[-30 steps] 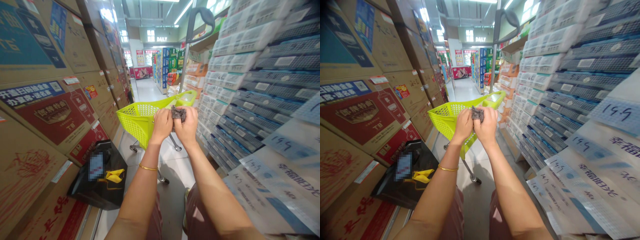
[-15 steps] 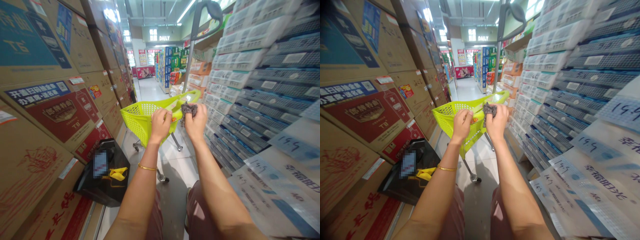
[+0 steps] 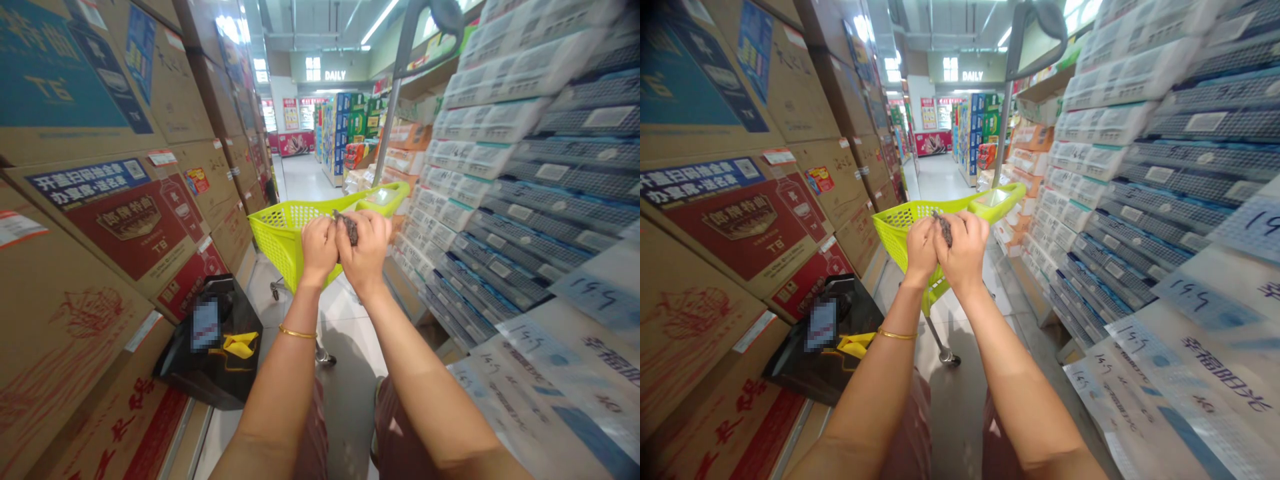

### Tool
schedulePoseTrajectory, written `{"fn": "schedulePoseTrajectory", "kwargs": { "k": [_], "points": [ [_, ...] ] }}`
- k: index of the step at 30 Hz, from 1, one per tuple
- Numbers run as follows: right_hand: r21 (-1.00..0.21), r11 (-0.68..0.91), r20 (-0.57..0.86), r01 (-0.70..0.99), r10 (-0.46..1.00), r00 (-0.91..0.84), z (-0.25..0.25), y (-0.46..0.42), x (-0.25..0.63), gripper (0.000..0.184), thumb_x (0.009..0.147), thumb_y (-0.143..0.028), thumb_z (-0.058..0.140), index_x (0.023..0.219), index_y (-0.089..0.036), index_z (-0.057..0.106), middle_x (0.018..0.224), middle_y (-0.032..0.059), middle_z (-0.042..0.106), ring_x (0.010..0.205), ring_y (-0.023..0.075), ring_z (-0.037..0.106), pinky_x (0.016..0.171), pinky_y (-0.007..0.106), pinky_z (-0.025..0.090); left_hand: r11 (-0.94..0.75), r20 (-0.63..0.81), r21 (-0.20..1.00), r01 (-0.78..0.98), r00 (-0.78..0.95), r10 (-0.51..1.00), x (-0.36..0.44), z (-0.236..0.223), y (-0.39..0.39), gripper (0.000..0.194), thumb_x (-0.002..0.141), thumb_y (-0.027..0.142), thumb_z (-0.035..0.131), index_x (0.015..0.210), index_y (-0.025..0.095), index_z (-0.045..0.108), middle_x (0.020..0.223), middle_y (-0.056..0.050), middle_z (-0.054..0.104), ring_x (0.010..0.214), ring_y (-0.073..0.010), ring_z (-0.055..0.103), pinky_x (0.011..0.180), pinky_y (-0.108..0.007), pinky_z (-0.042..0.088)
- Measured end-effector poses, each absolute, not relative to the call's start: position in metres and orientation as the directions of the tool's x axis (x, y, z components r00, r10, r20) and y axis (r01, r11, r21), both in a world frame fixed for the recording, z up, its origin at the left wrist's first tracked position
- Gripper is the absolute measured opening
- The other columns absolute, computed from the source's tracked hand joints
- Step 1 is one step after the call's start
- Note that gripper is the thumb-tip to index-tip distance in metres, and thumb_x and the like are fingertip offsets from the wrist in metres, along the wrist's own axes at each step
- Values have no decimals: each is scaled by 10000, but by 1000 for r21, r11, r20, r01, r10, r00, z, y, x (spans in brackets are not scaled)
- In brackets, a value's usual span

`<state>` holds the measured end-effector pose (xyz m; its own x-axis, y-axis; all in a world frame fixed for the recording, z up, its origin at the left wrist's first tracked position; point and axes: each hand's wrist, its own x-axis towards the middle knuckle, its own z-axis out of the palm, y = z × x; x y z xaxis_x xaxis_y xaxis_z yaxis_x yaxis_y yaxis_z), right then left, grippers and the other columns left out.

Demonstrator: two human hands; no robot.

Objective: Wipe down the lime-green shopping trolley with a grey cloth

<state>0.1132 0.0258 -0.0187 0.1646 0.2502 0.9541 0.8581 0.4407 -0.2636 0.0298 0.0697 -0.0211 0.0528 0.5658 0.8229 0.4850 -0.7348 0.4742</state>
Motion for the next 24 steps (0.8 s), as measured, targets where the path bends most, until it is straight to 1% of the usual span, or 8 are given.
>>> {"fn": "schedulePoseTrajectory", "kwargs": {
  "k": [3,9,11,14,18,21,24],
  "points": [
    [-282,432,949,857,258,182,-21,33,123,210,884,-347,442,944,-215,594,914,63,596,934,194,526,866,374,372,-760,836,458,461,67,545,29,-20,71,370,893,276,367,531,205,336,584,-10,474,650,-164,486,646,-292,344],
    [-425,379,898,822,291,331,-26,47,155,256,891,-373,420,940,-197,598,905,67,589,926,201,515,860,378,374,-777,837,480,407,54,545,19,-20,73,321,846,252,394,538,207,316,570,6,415,615,-152,437,616,-280,317],
    [-445,367,889,817,289,354,-25,49,160,256,889,-366,424,933,-185,599,898,71,589,913,204,516,847,375,379,-784,837,486,386,51,544,14,-20,73,305,834,238,397,541,207,323,573,7,411,616,-151,432,619,-280,318],
    [-401,393,904,827,313,290,-20,46,148,222,881,-338,447,924,-184,601,898,70,597,903,202,518,842,367,376,-790,837,498,359,41,546,8,-19,74,288,825,220,400,545,205,336,580,7,417,625,-149,440,626,-278,324],
    [-295,455,923,840,363,127,-6,34,115,176,876,-291,461,918,-192,600,885,58,611,884,196,518,846,363,364,-808,845,499,312,29,533,1,-19,80,306,826,211,402,531,204,321,558,14,390,594,-144,415,597,-278,310],
    [-214,500,916,839,400,-5,-1,28,98,181,871,-274,464,945,-186,603,906,62,609,895,199,508,854,362,361,-817,849,508,274,-2,528,-3,-21,85,332,838,230,396,519,204,309,547,14,392,577,-143,402,592,-279,317],
    [-182,510,907,841,417,-57,-1,28,91,203,868,-276,462,973,-174,602,943,78,602,917,209,494,862,367,359,-815,844,524,249,-25,535,-6,-22,87,342,848,252,395,516,203,327,551,12,411,581,-143,411,609,-280,336]
  ]
}}
